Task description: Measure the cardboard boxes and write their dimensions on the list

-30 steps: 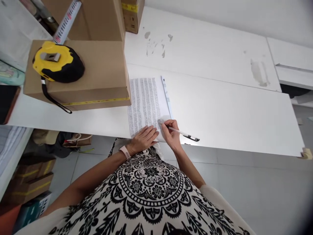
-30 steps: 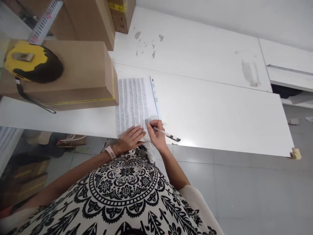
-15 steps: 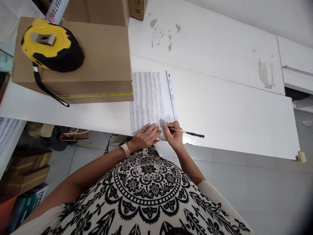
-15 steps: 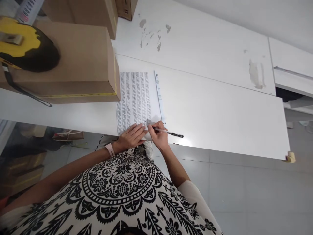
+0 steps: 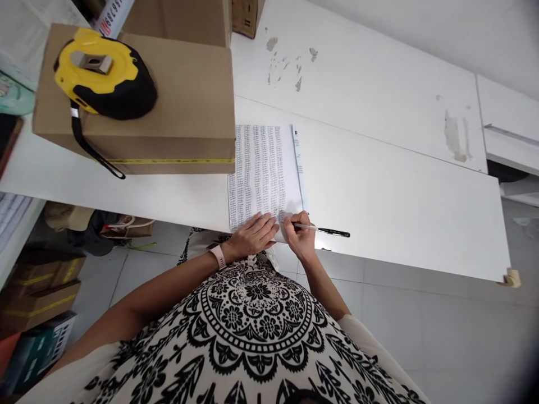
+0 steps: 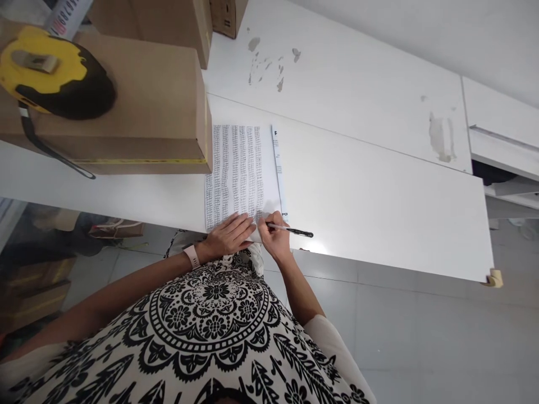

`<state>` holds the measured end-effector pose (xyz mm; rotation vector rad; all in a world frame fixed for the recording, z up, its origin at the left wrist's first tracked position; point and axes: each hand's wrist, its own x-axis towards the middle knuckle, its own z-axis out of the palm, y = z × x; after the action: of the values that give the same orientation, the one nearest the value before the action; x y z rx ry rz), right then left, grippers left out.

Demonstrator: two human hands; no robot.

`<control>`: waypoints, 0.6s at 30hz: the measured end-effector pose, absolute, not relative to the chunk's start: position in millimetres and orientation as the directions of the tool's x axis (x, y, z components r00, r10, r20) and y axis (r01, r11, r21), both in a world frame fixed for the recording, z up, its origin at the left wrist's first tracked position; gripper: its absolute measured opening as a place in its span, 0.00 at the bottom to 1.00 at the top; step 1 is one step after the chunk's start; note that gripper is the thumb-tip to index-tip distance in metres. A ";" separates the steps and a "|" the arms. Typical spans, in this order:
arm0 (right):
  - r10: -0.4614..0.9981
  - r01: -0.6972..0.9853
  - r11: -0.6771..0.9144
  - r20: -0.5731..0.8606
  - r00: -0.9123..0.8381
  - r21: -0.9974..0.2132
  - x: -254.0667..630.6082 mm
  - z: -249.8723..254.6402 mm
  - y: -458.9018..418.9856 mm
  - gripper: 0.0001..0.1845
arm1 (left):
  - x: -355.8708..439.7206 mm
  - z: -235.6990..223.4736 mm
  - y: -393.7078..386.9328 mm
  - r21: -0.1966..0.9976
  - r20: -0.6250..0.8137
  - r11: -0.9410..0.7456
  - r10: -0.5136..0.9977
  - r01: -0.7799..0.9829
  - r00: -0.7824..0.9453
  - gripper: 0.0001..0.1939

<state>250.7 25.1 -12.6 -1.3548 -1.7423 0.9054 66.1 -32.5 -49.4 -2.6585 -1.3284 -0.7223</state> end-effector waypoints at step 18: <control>0.970 0.477 0.227 0.153 -0.190 -0.849 252.7 -15.0 25.5 0.16 | 66.0 -51.0 -32.1 0.120 0.462 -0.632 0.718 0.765 0.521 0.25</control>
<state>252.7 25.5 -15.0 -1.3420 -1.7837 0.8698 66.0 -32.1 -51.0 -2.6529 -1.2981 -0.7355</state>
